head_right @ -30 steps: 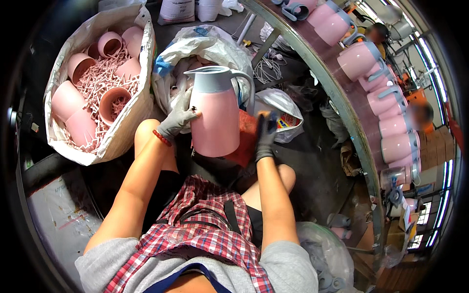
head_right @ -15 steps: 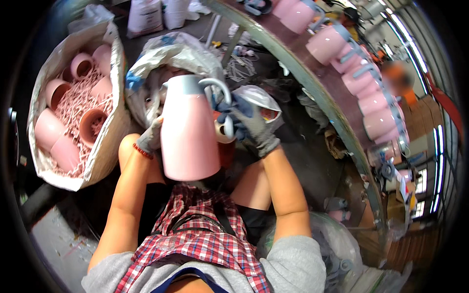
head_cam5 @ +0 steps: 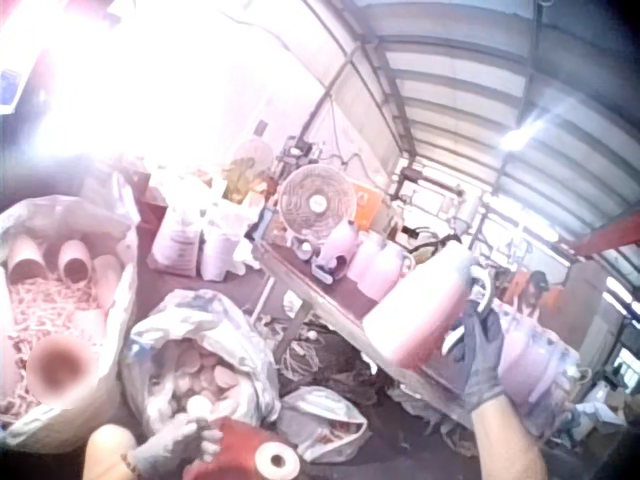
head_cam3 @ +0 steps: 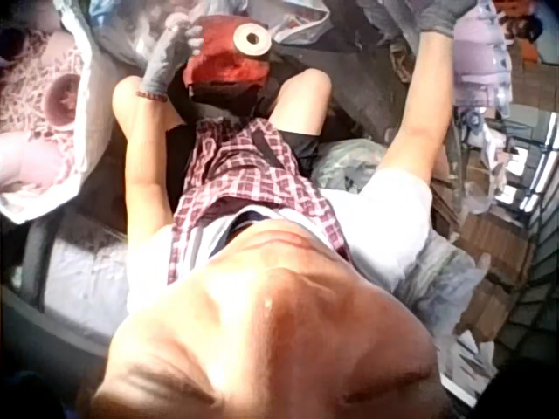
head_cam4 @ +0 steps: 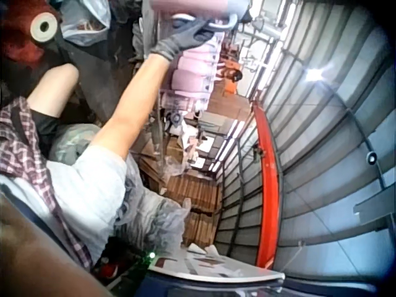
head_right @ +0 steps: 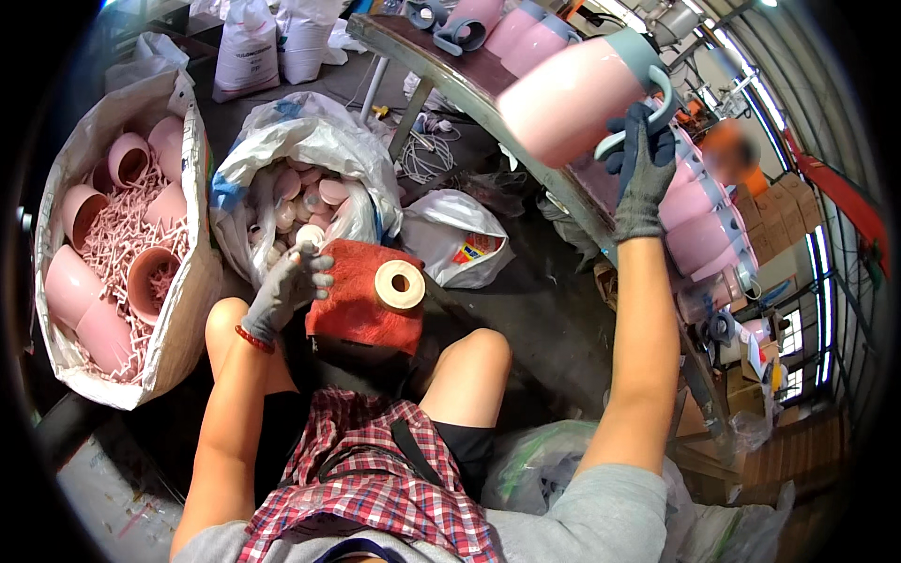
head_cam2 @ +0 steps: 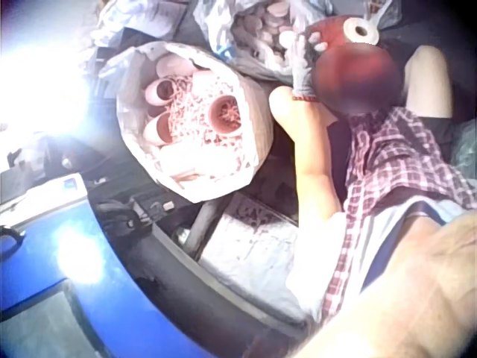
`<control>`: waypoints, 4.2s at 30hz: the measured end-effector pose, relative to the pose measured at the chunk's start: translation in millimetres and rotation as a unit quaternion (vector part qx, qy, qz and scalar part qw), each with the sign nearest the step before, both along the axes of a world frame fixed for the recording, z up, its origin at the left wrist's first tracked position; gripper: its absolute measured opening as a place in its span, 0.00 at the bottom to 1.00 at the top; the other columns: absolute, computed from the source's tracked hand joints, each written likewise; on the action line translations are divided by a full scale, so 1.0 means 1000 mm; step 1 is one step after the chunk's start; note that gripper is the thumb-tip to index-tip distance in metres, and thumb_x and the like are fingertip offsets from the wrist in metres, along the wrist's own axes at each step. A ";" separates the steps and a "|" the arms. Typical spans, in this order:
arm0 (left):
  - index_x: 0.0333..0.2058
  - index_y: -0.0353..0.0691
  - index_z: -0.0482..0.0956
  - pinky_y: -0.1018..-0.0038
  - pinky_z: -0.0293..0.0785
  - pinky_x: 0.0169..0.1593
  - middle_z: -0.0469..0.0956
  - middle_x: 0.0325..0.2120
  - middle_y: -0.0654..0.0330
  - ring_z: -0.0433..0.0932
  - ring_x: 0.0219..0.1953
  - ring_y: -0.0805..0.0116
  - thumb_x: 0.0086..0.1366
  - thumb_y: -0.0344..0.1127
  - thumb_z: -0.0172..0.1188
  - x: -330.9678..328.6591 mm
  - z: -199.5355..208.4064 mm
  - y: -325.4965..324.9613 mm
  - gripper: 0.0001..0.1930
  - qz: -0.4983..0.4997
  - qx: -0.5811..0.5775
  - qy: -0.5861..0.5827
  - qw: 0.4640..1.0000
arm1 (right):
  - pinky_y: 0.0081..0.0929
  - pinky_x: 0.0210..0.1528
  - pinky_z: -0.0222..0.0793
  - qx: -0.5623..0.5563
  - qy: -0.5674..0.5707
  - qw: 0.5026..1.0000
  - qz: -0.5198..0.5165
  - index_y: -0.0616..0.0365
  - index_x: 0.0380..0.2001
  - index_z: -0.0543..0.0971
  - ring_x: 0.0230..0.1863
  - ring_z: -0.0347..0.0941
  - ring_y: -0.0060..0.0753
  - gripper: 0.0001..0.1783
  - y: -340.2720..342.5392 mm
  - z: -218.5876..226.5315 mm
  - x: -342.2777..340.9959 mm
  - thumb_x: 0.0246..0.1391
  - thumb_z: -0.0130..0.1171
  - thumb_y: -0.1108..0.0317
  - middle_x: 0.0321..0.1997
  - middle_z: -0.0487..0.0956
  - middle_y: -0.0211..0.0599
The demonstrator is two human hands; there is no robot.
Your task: The person assembles thermal flasks by fitting gray plastic lids onto pink bodies and placing the completed units on a table.
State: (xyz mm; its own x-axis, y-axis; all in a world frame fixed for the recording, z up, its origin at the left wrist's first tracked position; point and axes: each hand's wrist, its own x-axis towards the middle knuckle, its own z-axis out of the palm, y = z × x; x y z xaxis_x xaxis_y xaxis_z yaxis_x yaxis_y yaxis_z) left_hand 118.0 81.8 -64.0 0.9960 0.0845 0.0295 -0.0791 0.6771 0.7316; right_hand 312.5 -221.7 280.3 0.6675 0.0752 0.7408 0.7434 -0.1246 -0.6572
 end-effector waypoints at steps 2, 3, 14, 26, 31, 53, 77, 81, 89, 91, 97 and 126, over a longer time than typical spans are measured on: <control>0.49 0.48 0.66 0.72 0.76 0.38 0.77 0.41 0.60 0.78 0.37 0.68 0.61 0.56 0.55 -0.006 0.000 0.003 0.25 -0.015 0.040 -0.005 0.999 | 0.14 0.11 0.56 -0.003 -0.021 1.000 -0.014 0.58 0.35 0.75 0.12 0.65 0.17 0.12 -0.004 -0.006 0.043 0.54 0.60 0.62 0.23 0.78 0.33; 0.50 0.47 0.65 0.72 0.76 0.38 0.76 0.42 0.58 0.78 0.37 0.68 0.60 0.56 0.56 -0.008 0.004 0.001 0.26 -0.006 0.064 0.014 0.998 | 0.15 0.12 0.56 -0.024 -0.027 0.999 -0.020 0.58 0.35 0.75 0.13 0.65 0.17 0.12 -0.008 -0.009 0.064 0.54 0.60 0.62 0.23 0.78 0.33; 0.50 0.46 0.65 0.72 0.77 0.34 0.77 0.39 0.59 0.78 0.35 0.65 0.63 0.48 0.56 0.020 0.005 -0.001 0.21 -0.064 0.089 0.048 0.993 | 0.21 0.22 0.66 -0.031 0.125 0.992 -0.013 0.57 0.47 0.70 0.25 0.72 0.23 0.23 -0.024 -0.043 0.170 0.51 0.63 0.60 0.34 0.77 0.34; 0.29 0.38 0.78 0.82 0.68 0.27 0.75 0.21 0.65 0.72 0.22 0.76 0.64 0.48 0.54 -0.010 0.018 -0.034 0.17 -0.349 0.435 0.259 0.789 | 0.34 0.36 0.70 -0.353 0.121 0.815 -0.443 0.54 0.37 0.81 0.36 0.76 0.37 0.25 -0.204 -0.088 0.183 0.52 0.53 0.43 0.32 0.79 0.41; 0.41 0.44 0.81 0.71 0.71 0.40 0.79 0.29 0.57 0.77 0.33 0.65 0.58 0.60 0.53 -0.005 -0.005 -0.050 0.26 -0.364 0.657 0.180 0.636 | 0.42 0.54 0.66 -0.424 0.227 0.725 -0.494 0.50 0.43 0.80 0.52 0.72 0.48 0.31 -0.231 -0.094 0.184 0.47 0.51 0.37 0.48 0.78 0.46; 0.46 0.49 0.78 0.62 0.69 0.50 0.78 0.42 0.55 0.75 0.47 0.56 0.53 0.58 0.50 -0.005 -0.058 -0.068 0.27 -0.341 0.747 0.162 0.547 | 0.44 0.52 0.64 -0.453 0.168 0.731 -0.481 0.54 0.48 0.76 0.52 0.69 0.56 0.39 -0.267 -0.132 0.278 0.51 0.42 0.32 0.49 0.74 0.56; 0.47 0.47 0.76 0.63 0.67 0.52 0.76 0.44 0.51 0.73 0.49 0.55 0.55 0.59 0.52 -0.003 -0.056 -0.067 0.27 -0.345 0.725 0.163 0.573 | 0.43 0.51 0.64 -0.438 0.118 0.756 -0.473 0.47 0.51 0.75 0.51 0.71 0.55 0.37 -0.298 -0.136 0.294 0.51 0.41 0.31 0.48 0.76 0.50; 0.48 0.50 0.77 0.63 0.68 0.52 0.77 0.43 0.54 0.73 0.49 0.56 0.53 0.60 0.52 -0.002 -0.063 -0.066 0.28 -0.331 0.732 0.152 0.576 | 0.43 0.51 0.64 -0.437 0.141 0.774 -0.436 0.49 0.50 0.76 0.51 0.70 0.55 0.38 -0.299 -0.131 0.290 0.51 0.41 0.31 0.49 0.76 0.50; 0.48 0.49 0.76 0.63 0.68 0.52 0.77 0.43 0.54 0.74 0.48 0.56 0.54 0.59 0.53 0.000 -0.061 -0.065 0.27 -0.348 0.724 0.153 0.575 | 0.42 0.51 0.64 -0.434 0.146 0.777 -0.433 0.49 0.50 0.76 0.51 0.71 0.54 0.37 -0.295 -0.129 0.285 0.51 0.41 0.32 0.48 0.76 0.50; 0.48 0.48 0.76 0.64 0.68 0.52 0.77 0.42 0.53 0.74 0.47 0.56 0.55 0.58 0.52 0.000 -0.056 -0.065 0.27 -0.357 0.721 0.155 0.573 | 0.42 0.52 0.64 -0.433 0.149 0.776 -0.433 0.50 0.50 0.75 0.51 0.71 0.54 0.37 -0.290 -0.129 0.282 0.51 0.41 0.32 0.48 0.76 0.49; 0.48 0.48 0.76 0.64 0.68 0.51 0.78 0.41 0.55 0.75 0.47 0.57 0.55 0.58 0.52 -0.002 -0.052 -0.067 0.26 -0.352 0.724 0.173 0.568 | 0.41 0.53 0.64 -0.428 0.139 0.782 -0.430 0.52 0.50 0.75 0.52 0.70 0.53 0.38 -0.284 -0.130 0.274 0.52 0.42 0.32 0.49 0.76 0.49; 0.53 0.51 0.72 0.64 0.65 0.56 0.74 0.48 0.51 0.71 0.52 0.55 0.56 0.58 0.51 0.003 -0.058 -0.065 0.29 -0.374 0.725 0.171 0.553 | 0.42 0.52 0.64 -0.436 0.129 0.776 -0.437 0.52 0.49 0.76 0.52 0.70 0.55 0.38 -0.286 -0.132 0.277 0.52 0.41 0.32 0.48 0.76 0.52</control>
State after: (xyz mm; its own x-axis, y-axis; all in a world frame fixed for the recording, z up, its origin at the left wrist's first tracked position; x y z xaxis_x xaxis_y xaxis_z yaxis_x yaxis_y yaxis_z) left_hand 121.3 17.3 -121.5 0.7051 -0.2193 -0.6743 0.1376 -0.8906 0.4335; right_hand 589.8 -507.2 148.3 0.8637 -0.0926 0.4955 -0.0190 -0.9883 -0.1516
